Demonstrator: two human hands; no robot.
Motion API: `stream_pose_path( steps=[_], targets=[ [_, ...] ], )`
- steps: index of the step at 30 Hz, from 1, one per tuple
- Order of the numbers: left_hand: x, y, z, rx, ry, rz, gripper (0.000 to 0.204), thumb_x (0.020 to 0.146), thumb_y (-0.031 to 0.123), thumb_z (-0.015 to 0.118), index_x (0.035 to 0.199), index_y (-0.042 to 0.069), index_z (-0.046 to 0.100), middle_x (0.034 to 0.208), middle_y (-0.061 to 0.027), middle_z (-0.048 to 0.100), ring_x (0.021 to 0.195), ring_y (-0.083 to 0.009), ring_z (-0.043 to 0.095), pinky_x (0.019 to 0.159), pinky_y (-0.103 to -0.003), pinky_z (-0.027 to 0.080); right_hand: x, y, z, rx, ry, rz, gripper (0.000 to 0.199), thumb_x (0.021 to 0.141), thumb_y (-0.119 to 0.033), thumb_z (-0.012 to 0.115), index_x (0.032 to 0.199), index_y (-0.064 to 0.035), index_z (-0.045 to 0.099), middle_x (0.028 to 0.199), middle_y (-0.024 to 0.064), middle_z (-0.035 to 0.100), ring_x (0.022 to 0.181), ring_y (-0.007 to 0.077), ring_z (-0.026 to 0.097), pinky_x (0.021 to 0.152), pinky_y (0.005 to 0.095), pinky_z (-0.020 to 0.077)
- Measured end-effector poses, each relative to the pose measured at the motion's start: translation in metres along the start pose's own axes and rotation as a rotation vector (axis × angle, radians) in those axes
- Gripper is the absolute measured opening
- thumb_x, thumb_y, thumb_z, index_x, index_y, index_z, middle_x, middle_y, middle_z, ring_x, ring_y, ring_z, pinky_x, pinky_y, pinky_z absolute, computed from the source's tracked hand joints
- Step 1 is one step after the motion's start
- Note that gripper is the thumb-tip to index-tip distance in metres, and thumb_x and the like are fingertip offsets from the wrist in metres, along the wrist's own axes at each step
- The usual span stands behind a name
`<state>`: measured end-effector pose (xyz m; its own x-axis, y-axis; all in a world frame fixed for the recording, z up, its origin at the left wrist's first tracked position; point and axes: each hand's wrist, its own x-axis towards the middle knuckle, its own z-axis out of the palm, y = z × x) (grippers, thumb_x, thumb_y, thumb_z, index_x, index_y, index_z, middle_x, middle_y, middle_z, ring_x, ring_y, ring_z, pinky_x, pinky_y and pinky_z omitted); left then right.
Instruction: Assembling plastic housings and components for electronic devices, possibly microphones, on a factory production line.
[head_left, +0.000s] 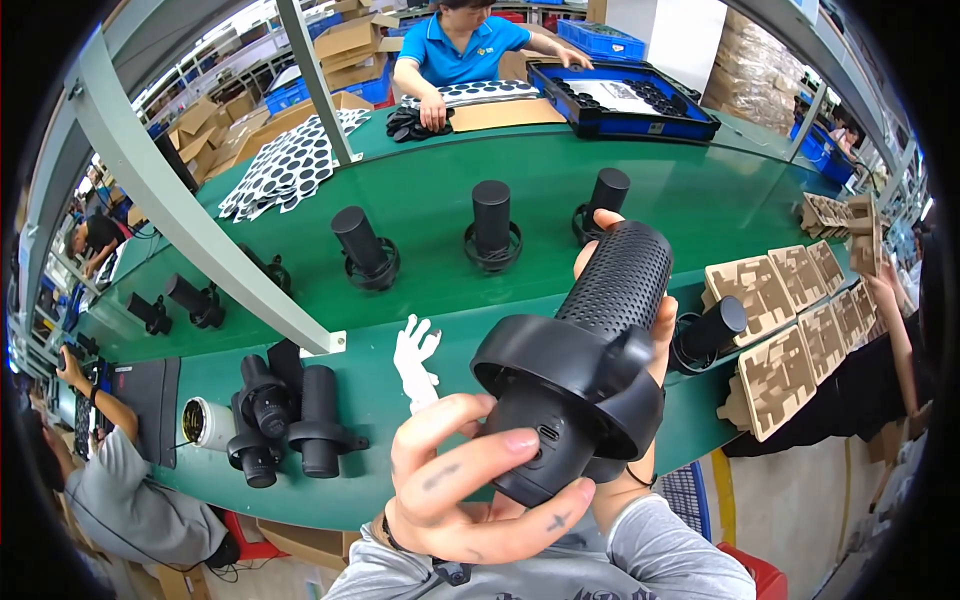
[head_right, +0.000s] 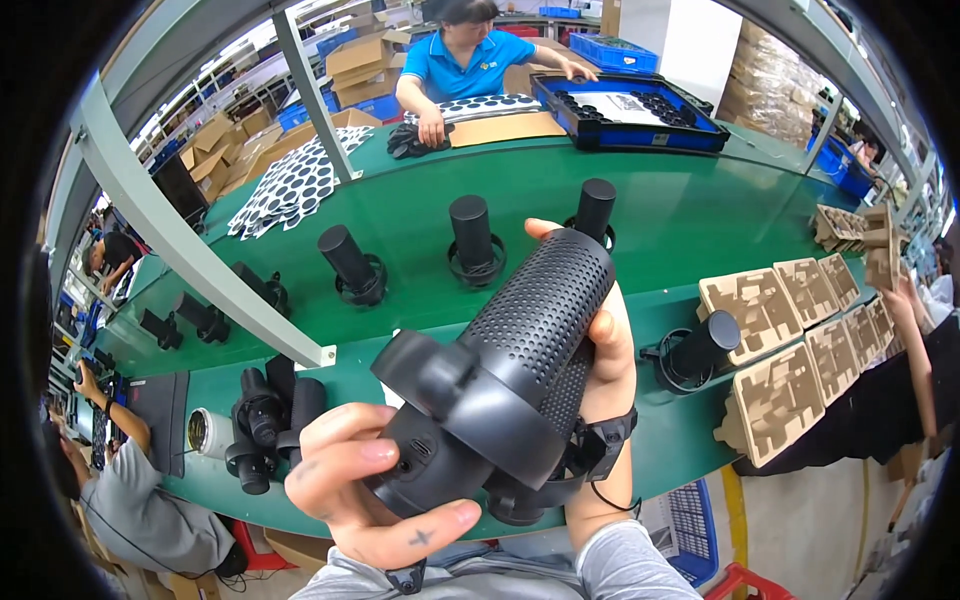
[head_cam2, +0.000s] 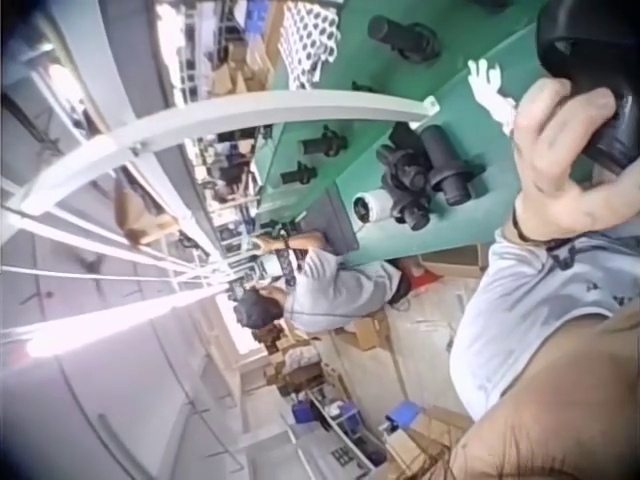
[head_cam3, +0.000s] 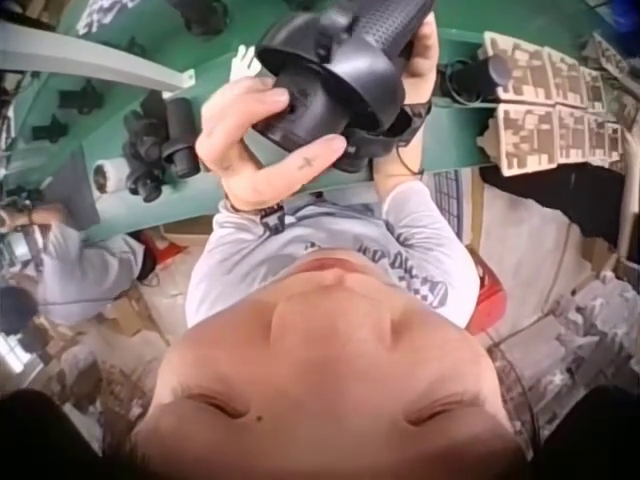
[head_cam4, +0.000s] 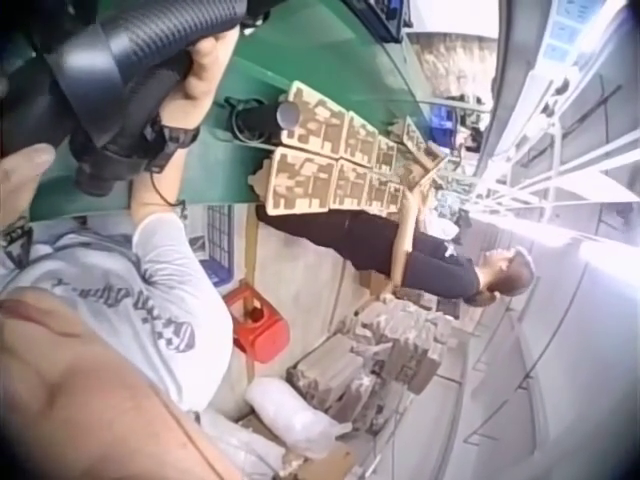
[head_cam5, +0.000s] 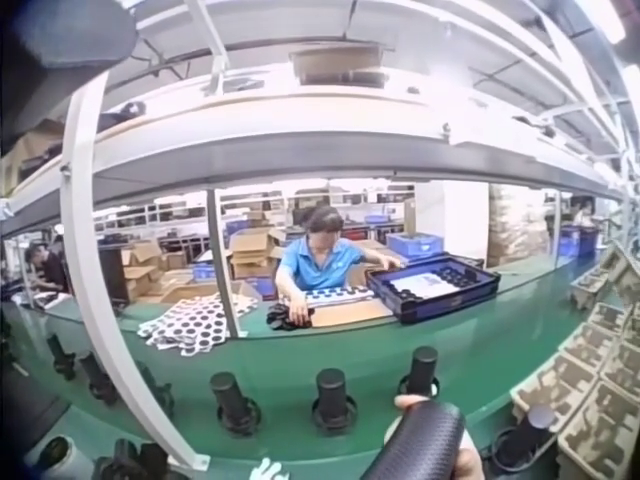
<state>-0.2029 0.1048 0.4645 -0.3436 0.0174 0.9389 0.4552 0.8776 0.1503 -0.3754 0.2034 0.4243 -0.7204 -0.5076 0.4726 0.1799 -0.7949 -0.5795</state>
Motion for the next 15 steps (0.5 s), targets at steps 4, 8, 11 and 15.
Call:
stream_pose_path(
  steps=[4, 8, 11, 15],
  targets=[
    [-0.001, 0.001, 0.007, -0.010, 0.035, 0.060, 0.037, 0.050, 0.019, 0.077, 0.079, 0.040, 0.067, 0.099, -0.0012, 0.046, 0.086, -0.0320, 0.054, 0.065, -0.032, 0.046, -0.003, -0.007, 0.021, -0.013, 0.052, 0.011, 0.095, 0.073, -0.052, 0.075, 0.136, 0.0043, 0.031, 0.096, 0.0122, 0.052, 0.074, 0.0097, 0.057, 0.063, 0.0186, 0.0552],
    [-0.004, -0.001, 0.004, -0.009, 0.016, 0.168, 0.029, 0.051, 0.022, 0.073, 0.076, 0.035, 0.066, 0.094, 0.0051, 0.050, 0.087, -0.0349, 0.053, 0.057, -0.034, 0.043, -0.003, -0.002, 0.020, -0.044, 0.012, 0.013, 0.094, 0.073, -0.055, 0.073, 0.134, 0.0054, 0.034, 0.095, 0.0142, 0.052, 0.069, 0.0102, 0.058, 0.059, 0.0186, 0.0558],
    [-0.005, -0.007, 0.001, 0.015, -0.031, 0.248, 0.029, 0.051, 0.024, 0.071, 0.077, 0.035, 0.066, 0.094, 0.0057, 0.050, 0.086, -0.0349, 0.052, 0.054, -0.033, 0.039, 0.003, 0.008, 0.005, -0.009, -0.100, 0.000, 0.087, 0.074, -0.048, 0.076, 0.132, 0.0027, 0.036, 0.096, 0.0162, 0.053, 0.066, 0.0148, 0.060, 0.058, 0.0196, 0.0562],
    [0.001, 0.004, 0.004, 0.000, 0.070, 0.203, 0.017, 0.069, 0.014, 0.066, 0.084, 0.022, 0.065, 0.103, 0.0179, 0.060, 0.095, -0.0185, 0.055, 0.059, -0.030, 0.032, 0.013, 0.009, -0.021, 0.357, -0.284, 0.064, 0.085, 0.060, -0.023, 0.087, 0.126, 0.0013, 0.040, 0.101, 0.0243, 0.054, 0.085, 0.0321, 0.066, 0.064, 0.0367, 0.0605]
  ],
)
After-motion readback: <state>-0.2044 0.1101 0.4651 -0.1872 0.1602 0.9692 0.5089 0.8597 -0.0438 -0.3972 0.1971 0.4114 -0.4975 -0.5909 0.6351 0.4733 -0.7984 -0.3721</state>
